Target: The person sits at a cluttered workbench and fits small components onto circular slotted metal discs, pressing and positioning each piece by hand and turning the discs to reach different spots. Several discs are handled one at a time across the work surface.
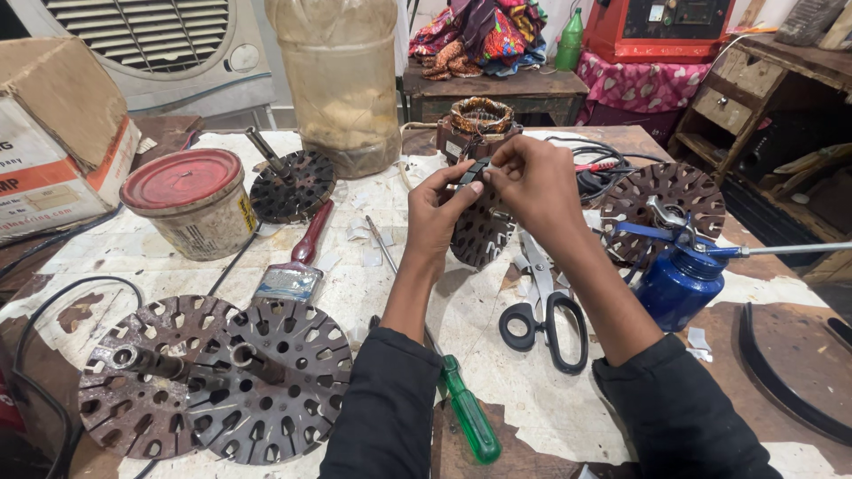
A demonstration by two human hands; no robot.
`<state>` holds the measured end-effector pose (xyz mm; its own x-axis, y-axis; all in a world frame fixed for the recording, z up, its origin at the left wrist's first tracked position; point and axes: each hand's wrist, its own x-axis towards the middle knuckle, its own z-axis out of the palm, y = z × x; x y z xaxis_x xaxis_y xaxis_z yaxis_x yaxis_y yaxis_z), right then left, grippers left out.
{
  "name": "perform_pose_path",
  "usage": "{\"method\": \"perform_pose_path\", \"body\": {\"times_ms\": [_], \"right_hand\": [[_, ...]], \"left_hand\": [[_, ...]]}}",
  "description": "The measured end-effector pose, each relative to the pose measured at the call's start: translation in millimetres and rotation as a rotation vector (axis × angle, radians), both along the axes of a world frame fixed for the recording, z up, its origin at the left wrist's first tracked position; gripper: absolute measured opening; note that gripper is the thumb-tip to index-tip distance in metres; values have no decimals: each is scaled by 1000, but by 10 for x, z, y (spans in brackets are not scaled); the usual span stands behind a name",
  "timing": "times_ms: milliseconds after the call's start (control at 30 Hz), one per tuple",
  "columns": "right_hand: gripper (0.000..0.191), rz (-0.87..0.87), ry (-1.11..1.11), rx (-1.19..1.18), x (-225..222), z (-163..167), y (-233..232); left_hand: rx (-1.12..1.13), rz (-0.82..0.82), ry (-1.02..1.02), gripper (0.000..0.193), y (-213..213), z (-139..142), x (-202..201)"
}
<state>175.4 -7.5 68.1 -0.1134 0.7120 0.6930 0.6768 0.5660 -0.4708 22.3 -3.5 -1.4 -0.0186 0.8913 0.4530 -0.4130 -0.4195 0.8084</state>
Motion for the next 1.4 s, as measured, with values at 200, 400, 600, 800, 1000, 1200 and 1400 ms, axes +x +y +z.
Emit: {"method": "perform_pose_path", "body": {"times_ms": [200, 400, 600, 800, 1000, 1200, 1400], "right_hand": [[12, 108, 27, 3, 78, 4, 37], [12, 122, -20, 49, 45, 11, -27], [13, 121, -108, 131, 13, 43, -99], [13, 107, -32, 96, 55, 36, -135], [12, 136, 29, 18, 124, 55, -166], [21, 88, -26, 39, 80, 107, -239], [49, 150, -352, 344, 189, 164, -268]], "left_hand": [[42, -15, 5, 39, 20, -28, 0], [20, -12, 0, 38, 6, -14, -13], [14, -38, -30, 36, 7, -15, -19], [34, -66, 2, 37, -6, -3, -18], [32, -138, 2, 39, -52, 28, 1], [68, -100, 32, 36, 4, 13, 9], [171, 42, 85, 28, 69, -46, 34]]}}
